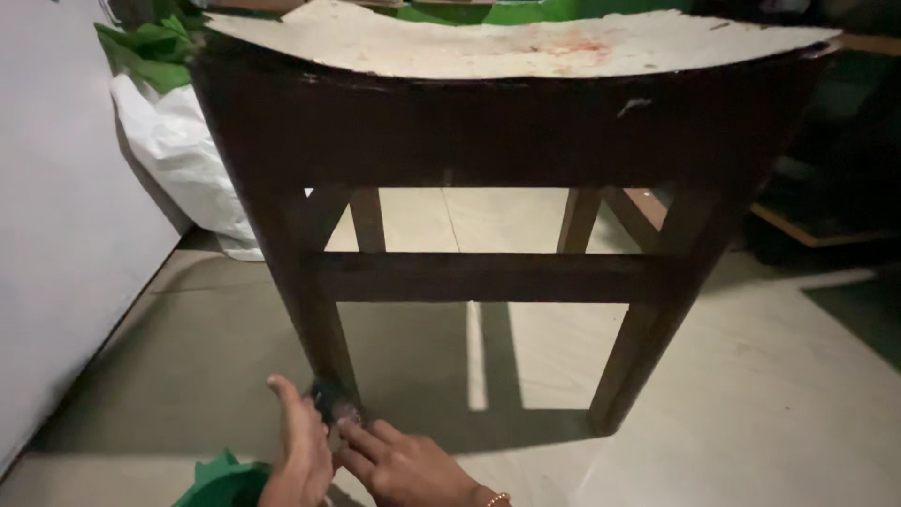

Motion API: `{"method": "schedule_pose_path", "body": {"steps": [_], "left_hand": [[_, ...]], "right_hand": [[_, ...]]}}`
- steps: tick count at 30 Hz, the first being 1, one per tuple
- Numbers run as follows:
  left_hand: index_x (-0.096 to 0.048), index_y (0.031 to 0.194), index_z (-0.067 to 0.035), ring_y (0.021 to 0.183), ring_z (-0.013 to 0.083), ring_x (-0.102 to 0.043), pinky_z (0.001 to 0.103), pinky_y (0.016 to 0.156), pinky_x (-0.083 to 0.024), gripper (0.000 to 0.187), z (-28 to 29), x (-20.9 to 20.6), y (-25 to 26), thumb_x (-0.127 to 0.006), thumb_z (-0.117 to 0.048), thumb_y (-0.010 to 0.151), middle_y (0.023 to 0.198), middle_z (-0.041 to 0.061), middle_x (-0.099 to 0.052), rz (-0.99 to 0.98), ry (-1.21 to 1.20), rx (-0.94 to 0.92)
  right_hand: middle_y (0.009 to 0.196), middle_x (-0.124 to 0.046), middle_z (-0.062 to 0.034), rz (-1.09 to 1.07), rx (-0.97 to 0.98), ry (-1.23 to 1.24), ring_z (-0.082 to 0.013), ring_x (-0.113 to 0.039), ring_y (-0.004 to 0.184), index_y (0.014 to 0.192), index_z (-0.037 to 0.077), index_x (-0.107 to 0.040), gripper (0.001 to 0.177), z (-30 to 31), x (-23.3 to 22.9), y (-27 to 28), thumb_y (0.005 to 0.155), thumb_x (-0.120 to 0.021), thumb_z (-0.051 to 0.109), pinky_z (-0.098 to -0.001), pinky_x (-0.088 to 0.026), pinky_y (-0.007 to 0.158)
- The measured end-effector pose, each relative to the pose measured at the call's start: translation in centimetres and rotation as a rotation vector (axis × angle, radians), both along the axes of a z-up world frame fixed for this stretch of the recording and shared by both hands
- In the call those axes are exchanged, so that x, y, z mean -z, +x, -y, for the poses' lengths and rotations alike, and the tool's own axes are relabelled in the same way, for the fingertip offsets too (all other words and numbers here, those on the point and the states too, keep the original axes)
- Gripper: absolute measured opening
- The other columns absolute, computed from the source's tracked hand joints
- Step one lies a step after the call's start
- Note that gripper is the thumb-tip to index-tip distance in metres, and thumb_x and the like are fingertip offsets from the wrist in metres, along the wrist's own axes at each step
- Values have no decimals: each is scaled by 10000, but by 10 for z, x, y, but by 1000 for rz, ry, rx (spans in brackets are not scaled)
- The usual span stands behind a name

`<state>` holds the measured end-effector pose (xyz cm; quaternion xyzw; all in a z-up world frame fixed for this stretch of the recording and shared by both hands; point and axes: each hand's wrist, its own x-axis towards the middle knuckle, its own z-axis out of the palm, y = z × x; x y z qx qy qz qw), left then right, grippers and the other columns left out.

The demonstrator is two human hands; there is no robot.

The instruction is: The person dips a paintbrush into a green mug and paints the legs and frame of a wooden stool. The stool has a white protective covering on its seat. The person works on different sides of the stool, applying paint to the vertical and horizontal wooden parts.

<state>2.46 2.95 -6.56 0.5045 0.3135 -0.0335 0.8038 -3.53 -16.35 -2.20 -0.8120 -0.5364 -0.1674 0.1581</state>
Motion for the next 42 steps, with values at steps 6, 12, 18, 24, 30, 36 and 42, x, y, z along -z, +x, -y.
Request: {"method": "schedule_pose_path", "body": {"steps": [6, 12, 18, 24, 30, 36, 42], "left_hand": [[-131, 1651, -12, 1607, 283, -135, 586, 1251, -67, 1207, 9, 5, 2, -25, -941, 887, 1722, 175, -229, -151, 29, 58], [-92, 1676, -228, 1618, 291, -57, 655, 1248, -225, 1098, 24, -16, -5, -62, -922, 826, 1754, 53, -103, -214, 48, 173], [-50, 1678, -313, 1625, 289, -99, 670, 1233, -259, 1020, 26, 31, 31, -157, -895, 846, 1760, 20, -87, -288, 119, 164], [-239, 1633, -298, 1579, 250, -171, 598, 1192, -309, 878, -14, 99, 25, -374, -719, 874, 1726, -27, -159, -135, 213, 299], [-387, 1595, -159, 1508, 298, -366, 497, 1225, -320, 703, 13, 71, -8, -635, -408, 986, 1619, 143, -369, -157, 396, 150], [-423, 1559, -126, 1437, 360, -440, 563, 1178, -366, 607, 45, -25, -10, -647, -173, 997, 1558, 163, -465, -424, 732, -11], [-489, 1513, -152, 1385, 271, -536, 435, 1150, -425, 590, 65, -99, -48, -650, -119, 946, 1505, 103, -564, 212, 749, -152]], "right_hand": [[1379, -608, -265, -50, 34, -7, -359, -643, 1170, 1245, -61, -682, 292, 2, 51, 9, 993, -646, 82, -418, -625, 829], [1371, -632, -204, -58, 290, -20, -369, -627, 1174, 1310, -22, -692, 386, 35, 109, 42, 938, -627, 55, -446, -618, 904], [1301, -686, -238, -120, 330, 281, -326, -712, 993, 1171, 34, -699, 262, 85, 100, 18, 952, -734, 174, -433, -603, 803], [822, -693, -197, -930, 892, 644, -274, -688, 747, 1251, 147, -698, 314, 76, 79, -18, 944, -649, 196, -345, -543, 700], [1232, -567, -173, -520, 329, 852, -173, -664, 968, 1250, 27, -666, 321, 68, 63, -44, 941, -582, 29, -319, -554, 810], [1114, -640, -90, -785, 372, 1023, -138, -615, 832, 1170, 34, -747, 329, 44, -3, -59, 890, -575, 58, -267, -503, 719], [1144, -660, -75, -664, 284, 1116, -103, -647, 945, 1214, 35, -736, 289, 26, -60, -70, 987, -563, 81, -226, -527, 794]]}}
